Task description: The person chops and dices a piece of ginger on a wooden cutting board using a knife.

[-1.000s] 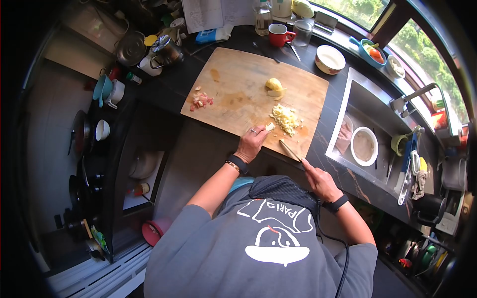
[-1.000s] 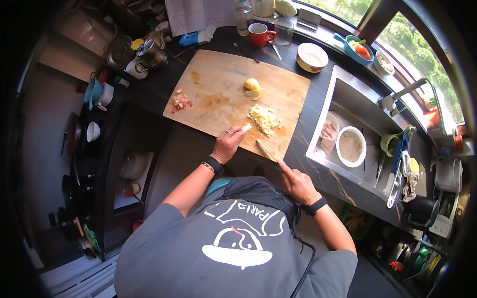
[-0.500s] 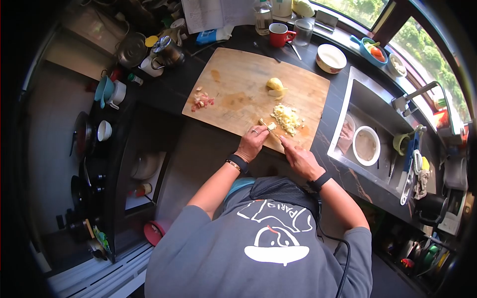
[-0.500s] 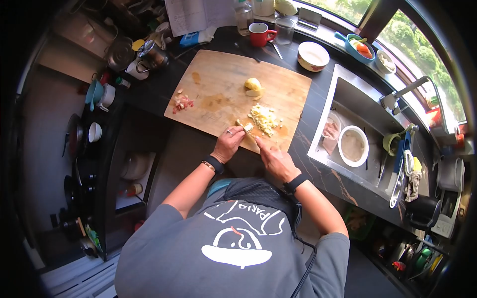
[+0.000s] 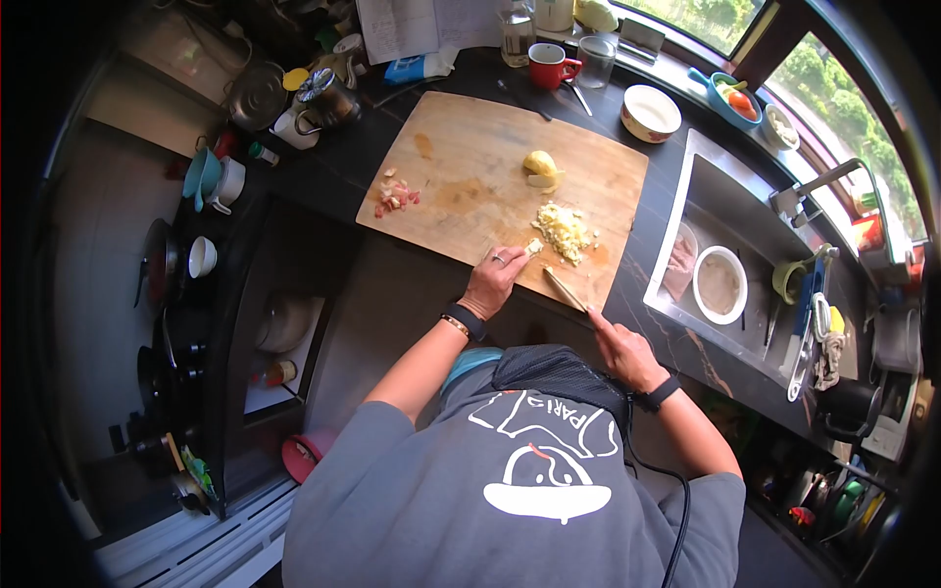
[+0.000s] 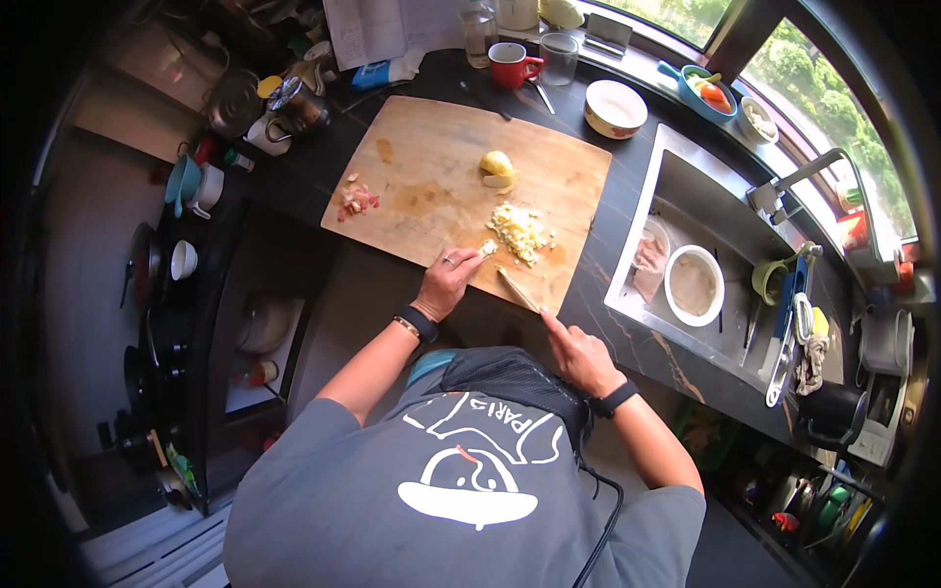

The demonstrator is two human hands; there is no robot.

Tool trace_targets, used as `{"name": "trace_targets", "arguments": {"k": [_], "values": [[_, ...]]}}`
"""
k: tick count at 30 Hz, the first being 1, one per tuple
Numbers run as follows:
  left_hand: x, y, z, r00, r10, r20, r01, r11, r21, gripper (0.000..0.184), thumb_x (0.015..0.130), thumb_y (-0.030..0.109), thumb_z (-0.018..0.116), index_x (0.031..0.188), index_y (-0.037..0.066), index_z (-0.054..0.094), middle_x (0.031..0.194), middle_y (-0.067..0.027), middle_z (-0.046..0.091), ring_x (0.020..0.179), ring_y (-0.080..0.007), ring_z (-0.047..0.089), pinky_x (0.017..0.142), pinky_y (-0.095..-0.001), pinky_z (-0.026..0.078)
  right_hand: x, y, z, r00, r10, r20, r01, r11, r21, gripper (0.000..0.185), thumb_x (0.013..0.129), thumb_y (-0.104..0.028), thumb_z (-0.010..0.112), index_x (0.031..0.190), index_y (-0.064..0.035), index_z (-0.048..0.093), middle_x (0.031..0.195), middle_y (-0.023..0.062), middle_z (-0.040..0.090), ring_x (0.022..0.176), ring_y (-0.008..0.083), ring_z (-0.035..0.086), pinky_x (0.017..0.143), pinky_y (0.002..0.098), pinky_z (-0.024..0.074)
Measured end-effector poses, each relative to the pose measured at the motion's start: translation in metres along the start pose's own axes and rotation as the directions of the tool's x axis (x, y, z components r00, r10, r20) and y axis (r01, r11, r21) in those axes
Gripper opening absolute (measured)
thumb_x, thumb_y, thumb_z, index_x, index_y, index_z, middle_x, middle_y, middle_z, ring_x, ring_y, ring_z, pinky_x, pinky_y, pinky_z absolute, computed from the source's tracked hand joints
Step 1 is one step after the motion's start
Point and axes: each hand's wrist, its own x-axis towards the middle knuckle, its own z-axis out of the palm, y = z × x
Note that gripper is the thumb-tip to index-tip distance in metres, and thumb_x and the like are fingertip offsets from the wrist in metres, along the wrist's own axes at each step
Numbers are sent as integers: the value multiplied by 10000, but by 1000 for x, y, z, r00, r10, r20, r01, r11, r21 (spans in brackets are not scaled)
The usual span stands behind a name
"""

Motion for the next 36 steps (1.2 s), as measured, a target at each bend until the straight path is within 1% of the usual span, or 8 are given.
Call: {"name": "trace_targets", "arguments": {"k": [5,11,13,23,27,29,33,36], "values": [[-2,-4,-2,1000,-6,17,6,1000,-2,194,826,7,679,1015,50,684,1006,-96,666,915,-295,642,791,-371,541,-4,2,-26,1000,7,19,-9,995,99,541,965,-139,558,1484,-193,412,764,189,600,692,391,618,647,484,507],[-2,-9,-2,1000,14,23,-13,1000,-12,149,843,32,674,992,39,675,996,-104,663,916,-294,650,795,-380,538,50,-17,-9,985,-116,-124,131,984,118,517,980,-140,543,1478,-176,409,815,216,633,741,401,644,661,493,515],[0,-9,-3,998,29,63,-29,1000,-5,147,847,39,669,994,30,669,1003,-106,660,924,-295,646,814,-381,534,64,-22,-5,998,-52,-26,54,997,62,519,988,-168,532,1488,-178,393,834,229,643,734,414,647,651,500,517],[0,0,-2,998,-21,66,18,999,45,190,824,11,595,1004,23,656,1070,-101,656,980,-277,629,867,-368,534,83,-21,25,1000,-10,-15,10,1000,-3,526,1002,-215,503,1508,-195,358,827,260,644,716,445,644,646,517,529],[-3,3,-2,997,-39,61,36,999,39,200,818,-2,594,1007,19,656,1075,-104,654,998,-282,621,876,-372,531,77,-20,29,1000,23,3,-23,1000,-4,531,997,-210,511,1506,-195,360,842,260,649,715,447,645,644,517,528],[-2,2,-4,997,-36,68,34,999,37,203,817,-6,593,1009,18,655,1076,-108,653,1005,-286,617,879,-373,531,63,-7,35,993,-70,-98,74,996,41,544,990,-197,523,1508,-195,357,863,252,655,712,447,645,635,512,527],[-5,0,-2,998,-3,61,2,1000,15,219,823,-15,585,1030,14,648,1080,-122,645,1014,-305,611,888,-383,527,25,3,21,989,-89,-119,95,994,46,559,979,-177,540,1508,-199,361,841,231,645,689,432,637,620,503,521],[-4,-2,-4,998,-5,64,4,1000,5,220,822,-24,601,1032,16,652,1067,-126,640,1000,-308,617,880,-384,527,-2,4,2,1000,-20,2,20,1000,17,545,973,-165,553,1493,-205,394,762,193,597,657,394,617,624,492,511]]}}
